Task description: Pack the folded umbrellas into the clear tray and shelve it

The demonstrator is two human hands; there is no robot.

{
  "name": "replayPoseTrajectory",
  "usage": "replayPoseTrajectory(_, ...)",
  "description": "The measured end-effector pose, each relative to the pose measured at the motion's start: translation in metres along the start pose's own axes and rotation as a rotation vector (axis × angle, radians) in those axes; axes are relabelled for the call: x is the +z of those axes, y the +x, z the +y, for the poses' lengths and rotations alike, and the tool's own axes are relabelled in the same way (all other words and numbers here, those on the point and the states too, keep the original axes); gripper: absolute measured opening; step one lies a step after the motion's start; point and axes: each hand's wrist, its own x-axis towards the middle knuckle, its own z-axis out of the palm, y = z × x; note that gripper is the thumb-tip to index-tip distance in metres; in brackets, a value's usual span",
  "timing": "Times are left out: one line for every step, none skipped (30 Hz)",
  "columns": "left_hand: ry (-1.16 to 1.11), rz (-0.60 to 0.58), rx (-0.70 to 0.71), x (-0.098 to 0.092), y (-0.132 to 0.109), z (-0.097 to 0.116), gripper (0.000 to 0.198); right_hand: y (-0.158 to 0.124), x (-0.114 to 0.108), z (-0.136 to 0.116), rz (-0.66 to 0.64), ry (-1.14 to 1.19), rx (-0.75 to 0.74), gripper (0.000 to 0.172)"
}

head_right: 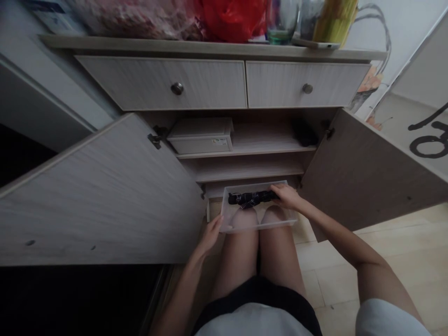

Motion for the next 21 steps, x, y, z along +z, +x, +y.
replayPoseTrajectory(-0.005, -0.006, -0.003, 0.000, 0.000, -0.001, 0.080, 0.001, -0.002, -0.004, -0.029, -0.050, 0.032, 0.036)
replayPoseTrajectory(-0.007, -0.010, -0.005, 0.000, 0.000, -0.002, 0.078, 0.002, -0.004, -0.009, -0.055, -0.099, 0.061, 0.036)
replayPoseTrajectory(-0.004, -0.013, -0.007, 0.000, 0.001, -0.003, 0.077, 0.003, -0.006, -0.013, -0.078, -0.144, 0.088, 0.036)
replayPoseTrajectory(0.002, -0.015, -0.010, 0.000, 0.001, -0.004, 0.077, 0.004, -0.008, -0.017, -0.098, -0.185, 0.115, 0.035)
replayPoseTrajectory(0.008, -0.015, -0.012, 0.000, 0.001, -0.004, 0.076, 0.005, -0.009, -0.021, -0.114, -0.221, 0.141, 0.034)
replayPoseTrajectory(0.014, -0.012, -0.012, 0.000, 0.002, -0.004, 0.077, 0.007, -0.009, -0.025, -0.125, -0.251, 0.164, 0.033)
replayPoseTrajectory(0.018, -0.006, -0.008, 0.000, 0.003, -0.004, 0.078, 0.008, -0.009, -0.027, -0.129, -0.276, 0.184, 0.032)
replayPoseTrajectory(0.020, 0.001, 0.001, 0.000, 0.003, -0.004, 0.079, 0.009, -0.009, -0.029, -0.130, -0.297, 0.199, 0.031)
replayPoseTrajectory(0.020, 0.010, 0.013, 0.000, 0.003, -0.003, 0.081, 0.010, -0.009, -0.030, -0.125, -0.314, 0.205, 0.030)
replayPoseTrajectory(0.020, 0.015, 0.022, 0.001, 0.004, -0.003, 0.082, 0.011, -0.009, -0.030, -0.118, -0.328, 0.202, 0.029)
replayPoseTrajectory(0.022, 0.015, 0.026, 0.001, 0.004, -0.002, 0.083, 0.012, -0.008, -0.030, -0.110, -0.341, 0.189, 0.027)
replayPoseTrajectory(0.023, 0.012, 0.025, 0.001, 0.004, -0.001, 0.083, 0.013, -0.008, -0.029, -0.103, -0.353, 0.170, 0.026)
replayPoseTrajectory(0.025, 0.006, 0.020, 0.001, 0.004, -0.001, 0.084, 0.014, -0.007, -0.028, -0.096, -0.362, 0.148, 0.024)
replayPoseTrajectory(0.029, -0.001, 0.013, 0.000, 0.004, 0.000, 0.084, 0.015, -0.006, -0.027, -0.088, -0.369, 0.128, 0.023)
replayPoseTrajectory(0.032, -0.007, 0.006, 0.000, 0.004, 0.000, 0.084, 0.016, -0.005, -0.026, -0.080, -0.376, 0.114, 0.023)
replayPoseTrajectory(0.034, -0.013, 0.002, 0.000, 0.004, 0.000, 0.085, 0.016, -0.004, -0.026, -0.073, -0.383, 0.109, 0.023)
replayPoseTrajectory(0.034, -0.014, -0.001, 0.000, 0.005, 0.000, 0.085, 0.017, -0.003, -0.026, -0.067, -0.390, 0.109, 0.023)
replayPoseTrajectory(0.034, -0.014, -0.007, 0.000, 0.005, 0.000, 0.085, 0.016, -0.002, -0.027, -0.064, -0.397, 0.109, 0.023)
replayPoseTrajectory(0.033, -0.011, -0.015, 0.000, 0.005, 0.000, 0.084, 0.016, -0.002, -0.027, -0.065, -0.401, 0.105, 0.023)
replayPoseTrajectory(0.028, -0.005, -0.024, 0.000, 0.006, 0.000, 0.083, 0.015, -0.003, -0.027, -0.067, -0.396, 0.096, 0.023)
replayPoseTrajectory(0.023, 0.003, -0.034, 0.000, 0.006, -0.001, 0.081, 0.014, -0.007, -0.026, -0.068, -0.376, 0.083, 0.028)
